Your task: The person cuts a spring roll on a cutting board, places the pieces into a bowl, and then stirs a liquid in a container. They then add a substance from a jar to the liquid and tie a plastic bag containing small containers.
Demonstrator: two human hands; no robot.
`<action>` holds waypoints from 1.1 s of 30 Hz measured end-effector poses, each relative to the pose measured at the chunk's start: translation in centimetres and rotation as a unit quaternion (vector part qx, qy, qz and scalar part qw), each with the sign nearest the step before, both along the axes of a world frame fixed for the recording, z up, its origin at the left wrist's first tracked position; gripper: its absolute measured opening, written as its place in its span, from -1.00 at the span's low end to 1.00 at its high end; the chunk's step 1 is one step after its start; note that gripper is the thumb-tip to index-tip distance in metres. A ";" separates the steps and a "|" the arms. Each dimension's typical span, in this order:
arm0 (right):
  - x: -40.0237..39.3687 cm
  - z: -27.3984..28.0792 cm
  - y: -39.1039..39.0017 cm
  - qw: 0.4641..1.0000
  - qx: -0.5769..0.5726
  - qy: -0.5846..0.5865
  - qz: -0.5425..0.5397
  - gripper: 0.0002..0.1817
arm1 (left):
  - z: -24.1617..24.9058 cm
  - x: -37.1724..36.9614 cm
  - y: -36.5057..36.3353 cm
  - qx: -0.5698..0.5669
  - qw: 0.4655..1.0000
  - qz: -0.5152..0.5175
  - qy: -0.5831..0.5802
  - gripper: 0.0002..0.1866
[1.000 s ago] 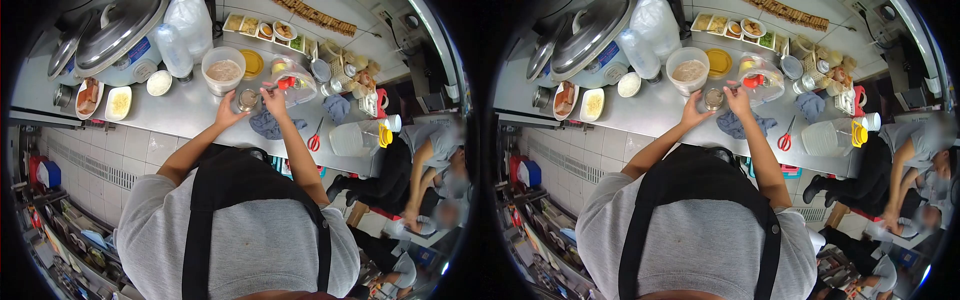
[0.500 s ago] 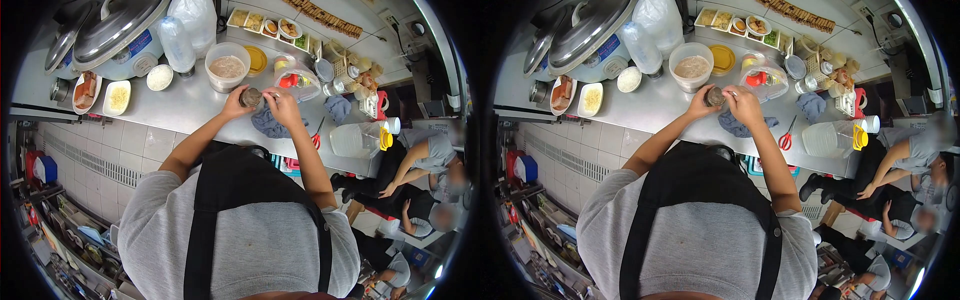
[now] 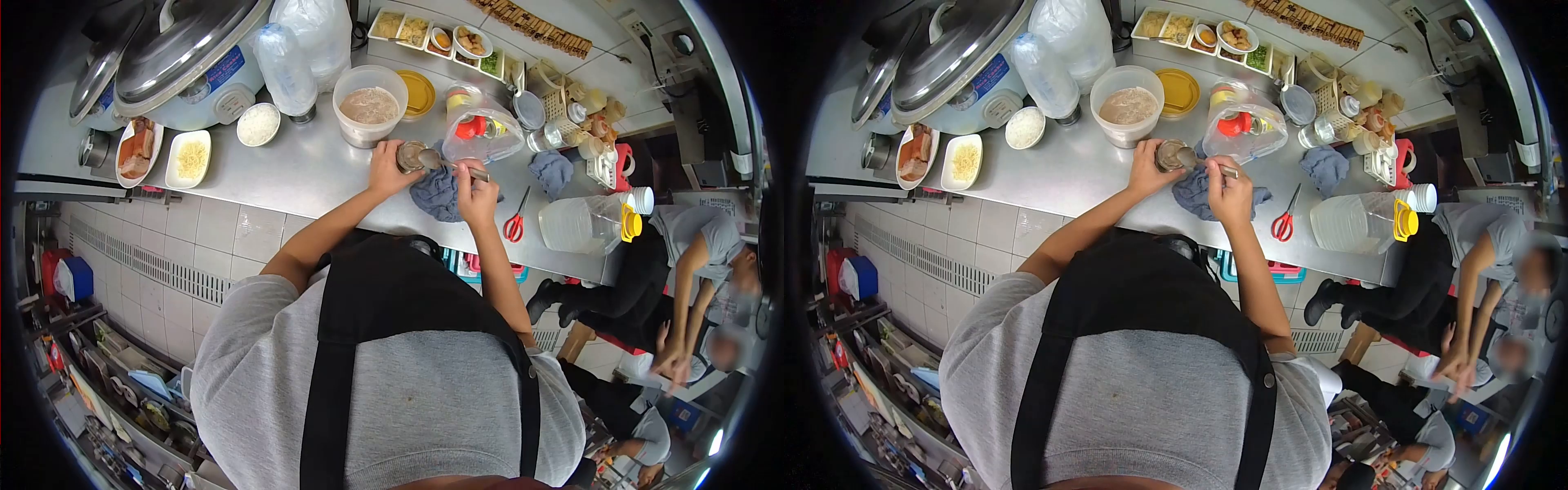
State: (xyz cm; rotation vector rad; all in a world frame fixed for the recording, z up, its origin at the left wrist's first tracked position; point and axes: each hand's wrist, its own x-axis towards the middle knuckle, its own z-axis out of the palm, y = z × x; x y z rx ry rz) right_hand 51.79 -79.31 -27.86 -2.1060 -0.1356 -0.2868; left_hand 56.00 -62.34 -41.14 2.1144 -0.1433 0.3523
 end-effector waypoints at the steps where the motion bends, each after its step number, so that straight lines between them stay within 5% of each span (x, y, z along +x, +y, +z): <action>1: 0.0 0.0 0.2 1.000 0.000 0.000 -0.001 -0.82 | -0.1 0.0 -0.2 0.003 1.000 0.016 -0.014 -0.22; 14: 5.5 -3.2 2.0 0.908 -0.295 -0.145 0.260 -0.88 | -0.5 1.7 0.9 -0.013 0.992 -0.124 0.010 -0.08; 23: 5.5 -4.4 2.7 0.982 -0.172 -0.023 0.073 -0.77 | -1.4 2.0 0.6 -0.048 0.993 -0.103 0.034 -0.12; 30: 5.5 -5.6 2.8 0.991 -0.116 -0.005 0.069 -0.76 | -1.6 2.4 0.8 -0.019 0.990 -0.135 0.046 -0.16; 33: 5.5 -4.2 2.9 0.985 -0.126 -0.082 0.090 -0.77 | -1.7 2.5 0.7 -0.026 0.991 -0.124 0.038 -0.18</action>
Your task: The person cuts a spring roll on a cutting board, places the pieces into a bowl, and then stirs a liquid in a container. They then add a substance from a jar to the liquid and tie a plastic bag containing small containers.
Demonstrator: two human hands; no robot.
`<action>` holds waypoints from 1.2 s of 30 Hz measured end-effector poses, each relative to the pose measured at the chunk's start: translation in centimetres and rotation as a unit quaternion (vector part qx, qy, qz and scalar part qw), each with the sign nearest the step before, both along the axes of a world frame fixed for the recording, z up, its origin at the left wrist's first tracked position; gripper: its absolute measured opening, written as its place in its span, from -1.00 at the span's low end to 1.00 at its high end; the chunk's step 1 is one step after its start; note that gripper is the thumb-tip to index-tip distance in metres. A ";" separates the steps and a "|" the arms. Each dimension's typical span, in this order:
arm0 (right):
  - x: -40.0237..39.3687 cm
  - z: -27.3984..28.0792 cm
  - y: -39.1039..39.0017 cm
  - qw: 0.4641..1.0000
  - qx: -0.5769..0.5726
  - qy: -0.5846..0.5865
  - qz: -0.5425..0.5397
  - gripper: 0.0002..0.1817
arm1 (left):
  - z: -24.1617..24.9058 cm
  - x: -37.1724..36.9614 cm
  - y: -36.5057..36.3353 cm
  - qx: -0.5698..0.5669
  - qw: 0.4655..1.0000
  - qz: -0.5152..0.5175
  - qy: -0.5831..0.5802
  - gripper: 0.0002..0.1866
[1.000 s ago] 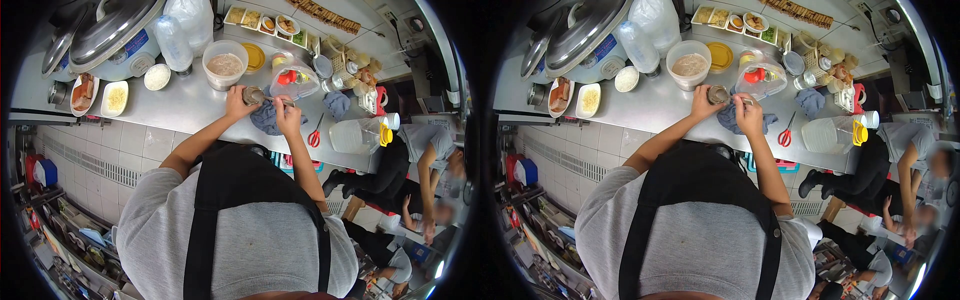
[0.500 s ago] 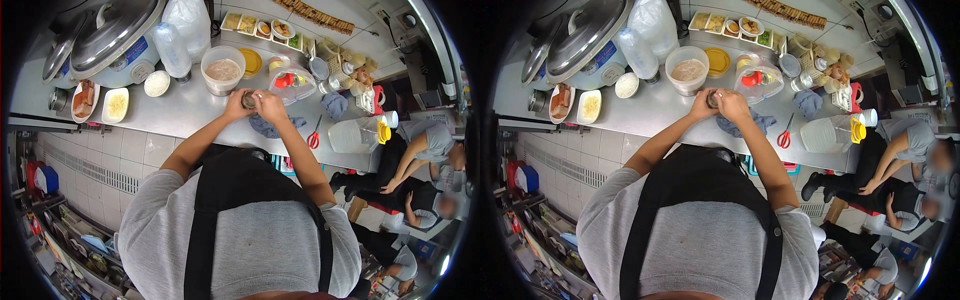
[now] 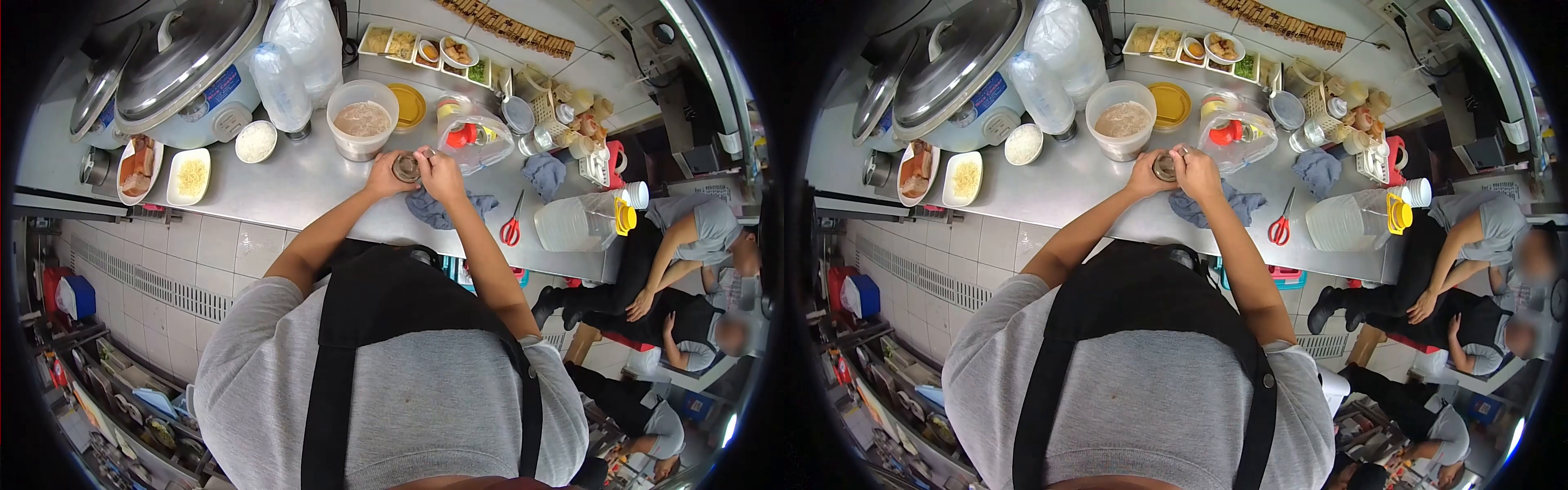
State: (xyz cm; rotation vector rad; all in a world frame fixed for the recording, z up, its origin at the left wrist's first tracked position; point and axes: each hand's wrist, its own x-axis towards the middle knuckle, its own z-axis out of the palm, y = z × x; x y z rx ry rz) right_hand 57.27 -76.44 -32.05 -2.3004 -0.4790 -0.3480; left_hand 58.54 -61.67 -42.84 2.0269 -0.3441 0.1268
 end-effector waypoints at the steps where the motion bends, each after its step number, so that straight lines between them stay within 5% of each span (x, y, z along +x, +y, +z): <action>1: 0.0 0.1 -0.1 1.000 -0.023 0.002 -0.010 -0.77 | 0.0 -0.1 0.0 -0.005 1.000 0.008 -0.005 -0.19; 9: -0.9 2.1 -0.2 0.989 -0.062 0.073 -0.109 -0.76 | 2.6 -1.1 -0.2 0.017 0.998 0.011 -0.056 -0.24; 12: 0.1 2.4 -0.7 0.992 0.002 0.085 -0.089 -0.78 | 5.0 -1.6 -0.4 -0.009 0.999 -0.005 -0.044 -0.26; 14: 0.9 4.3 -0.7 0.990 0.031 0.129 -0.055 -0.59 | 7.0 -1.7 -0.2 -0.037 0.999 -0.010 -0.029 -0.27; 19: 3.7 11.4 -0.2 0.994 0.008 0.097 0.045 -0.56 | 12.3 -1.5 1.0 -0.138 0.989 -0.053 0.000 -0.29; 27: 8.4 15.7 2.0 0.963 0.069 0.233 0.119 -0.60 | 16.1 1.1 4.7 -0.095 0.995 -0.022 -0.028 -0.25; 36: 12.4 15.7 4.0 0.935 0.223 0.219 0.168 -0.60 | 19.0 2.0 8.5 -0.092 0.994 -0.022 0.048 -0.19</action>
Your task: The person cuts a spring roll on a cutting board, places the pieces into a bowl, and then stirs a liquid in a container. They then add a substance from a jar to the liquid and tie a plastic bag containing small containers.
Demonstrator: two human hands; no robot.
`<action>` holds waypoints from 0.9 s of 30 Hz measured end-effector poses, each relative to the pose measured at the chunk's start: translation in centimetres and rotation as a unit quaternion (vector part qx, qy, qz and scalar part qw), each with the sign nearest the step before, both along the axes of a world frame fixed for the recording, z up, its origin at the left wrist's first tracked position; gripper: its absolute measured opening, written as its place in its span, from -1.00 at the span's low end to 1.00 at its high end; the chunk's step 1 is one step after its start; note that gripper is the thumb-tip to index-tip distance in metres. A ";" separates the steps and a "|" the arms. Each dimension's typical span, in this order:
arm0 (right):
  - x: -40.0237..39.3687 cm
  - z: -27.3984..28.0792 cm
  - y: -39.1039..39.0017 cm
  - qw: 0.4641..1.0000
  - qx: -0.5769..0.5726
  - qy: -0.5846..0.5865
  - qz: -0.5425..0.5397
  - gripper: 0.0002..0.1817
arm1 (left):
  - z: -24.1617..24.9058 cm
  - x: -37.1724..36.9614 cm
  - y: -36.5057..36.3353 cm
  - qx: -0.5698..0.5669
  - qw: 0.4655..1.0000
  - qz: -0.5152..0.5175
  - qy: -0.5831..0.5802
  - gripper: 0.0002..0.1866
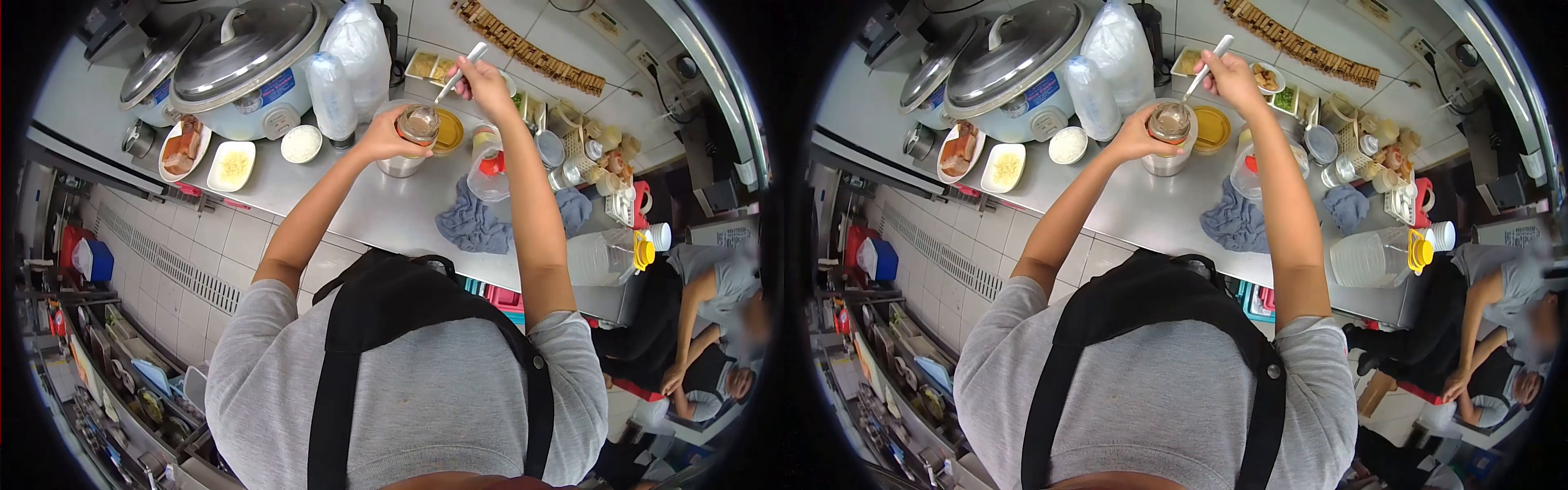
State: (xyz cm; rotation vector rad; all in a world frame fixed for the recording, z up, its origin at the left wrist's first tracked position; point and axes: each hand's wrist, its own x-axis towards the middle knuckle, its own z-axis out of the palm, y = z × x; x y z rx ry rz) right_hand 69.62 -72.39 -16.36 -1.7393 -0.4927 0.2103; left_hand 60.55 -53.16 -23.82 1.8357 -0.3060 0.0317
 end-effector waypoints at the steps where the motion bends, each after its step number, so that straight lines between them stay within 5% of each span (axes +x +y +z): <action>1: -0.1 0.7 0.1 1.000 0.012 0.009 -0.015 -0.60 | -0.1 0.2 0.4 -0.001 1.000 -0.014 0.009 -0.17; 16: -0.2 -2.4 1.5 0.999 0.019 0.035 0.000 -0.61 | -1.0 1.4 1.0 0.036 0.998 -0.046 0.010 -0.17; 27: -2.7 -1.1 3.1 0.980 -0.105 -0.159 -0.048 -0.59 | -1.8 1.7 1.4 0.035 0.999 0.027 0.012 -0.22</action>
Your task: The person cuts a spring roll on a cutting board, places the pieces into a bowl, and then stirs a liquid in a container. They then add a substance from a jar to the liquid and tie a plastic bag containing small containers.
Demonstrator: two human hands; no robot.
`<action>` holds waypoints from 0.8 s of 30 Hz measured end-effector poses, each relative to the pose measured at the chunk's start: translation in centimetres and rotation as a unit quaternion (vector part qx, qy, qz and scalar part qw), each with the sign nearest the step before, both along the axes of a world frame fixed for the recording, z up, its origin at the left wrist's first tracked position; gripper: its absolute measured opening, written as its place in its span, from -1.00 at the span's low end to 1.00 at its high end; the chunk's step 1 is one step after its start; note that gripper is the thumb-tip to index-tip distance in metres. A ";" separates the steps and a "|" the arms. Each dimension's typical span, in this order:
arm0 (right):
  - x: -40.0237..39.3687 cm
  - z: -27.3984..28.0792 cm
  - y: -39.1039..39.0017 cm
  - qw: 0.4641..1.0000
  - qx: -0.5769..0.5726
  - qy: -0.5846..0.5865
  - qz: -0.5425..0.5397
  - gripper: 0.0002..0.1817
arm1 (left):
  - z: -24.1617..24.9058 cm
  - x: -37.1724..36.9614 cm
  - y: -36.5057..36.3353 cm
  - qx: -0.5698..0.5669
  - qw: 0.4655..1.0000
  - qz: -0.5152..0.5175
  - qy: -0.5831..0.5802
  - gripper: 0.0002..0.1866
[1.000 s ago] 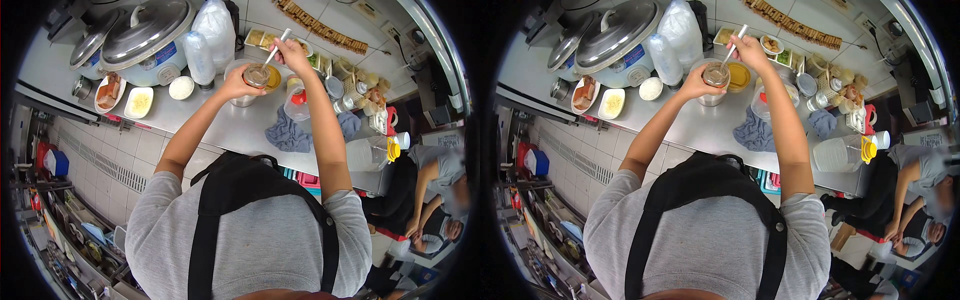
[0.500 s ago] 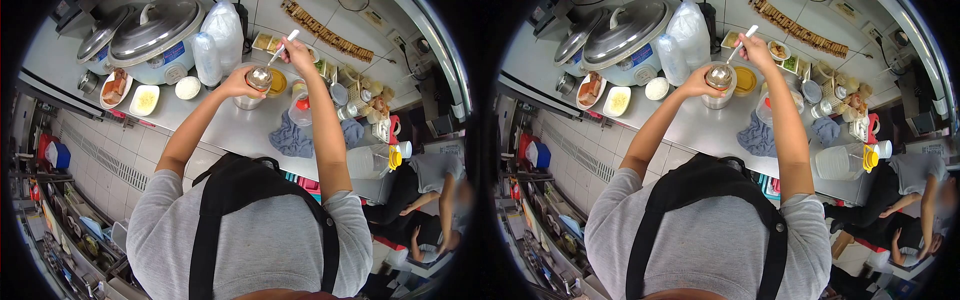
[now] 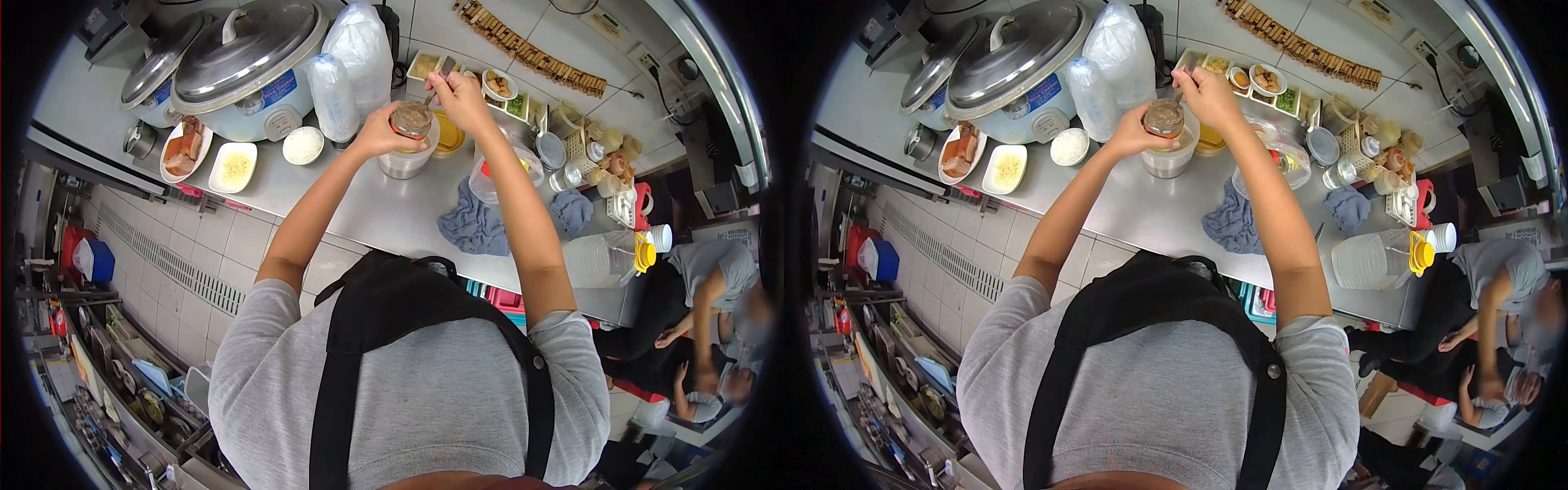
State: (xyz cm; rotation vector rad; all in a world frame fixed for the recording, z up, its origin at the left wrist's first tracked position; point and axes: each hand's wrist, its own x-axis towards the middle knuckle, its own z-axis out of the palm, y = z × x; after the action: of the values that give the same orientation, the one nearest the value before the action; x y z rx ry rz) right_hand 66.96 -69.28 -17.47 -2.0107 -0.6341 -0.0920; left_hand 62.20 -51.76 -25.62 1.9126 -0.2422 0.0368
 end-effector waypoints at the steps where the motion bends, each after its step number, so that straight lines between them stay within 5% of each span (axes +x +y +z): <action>1: 0.0 -0.1 0.1 1.000 -0.012 -0.006 -0.022 -0.59 | 0.0 0.0 -0.1 0.013 1.000 0.015 -0.011 -0.22; 16: 0.4 -0.8 0.6 0.969 0.208 0.025 -0.132 -0.60 | 0.4 -0.1 -0.2 0.017 0.996 0.066 -0.053 -0.26; 24: -0.2 -1.8 1.1 0.984 0.161 0.020 -0.072 -0.66 | 0.0 0.2 -0.1 0.019 0.995 0.066 -0.070 -0.27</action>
State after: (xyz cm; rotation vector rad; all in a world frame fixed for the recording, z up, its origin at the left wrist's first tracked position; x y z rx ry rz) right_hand 66.75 -68.21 -19.25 -1.7376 -0.4169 -0.2270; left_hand 62.40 -51.85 -25.62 1.9632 -0.2110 0.2574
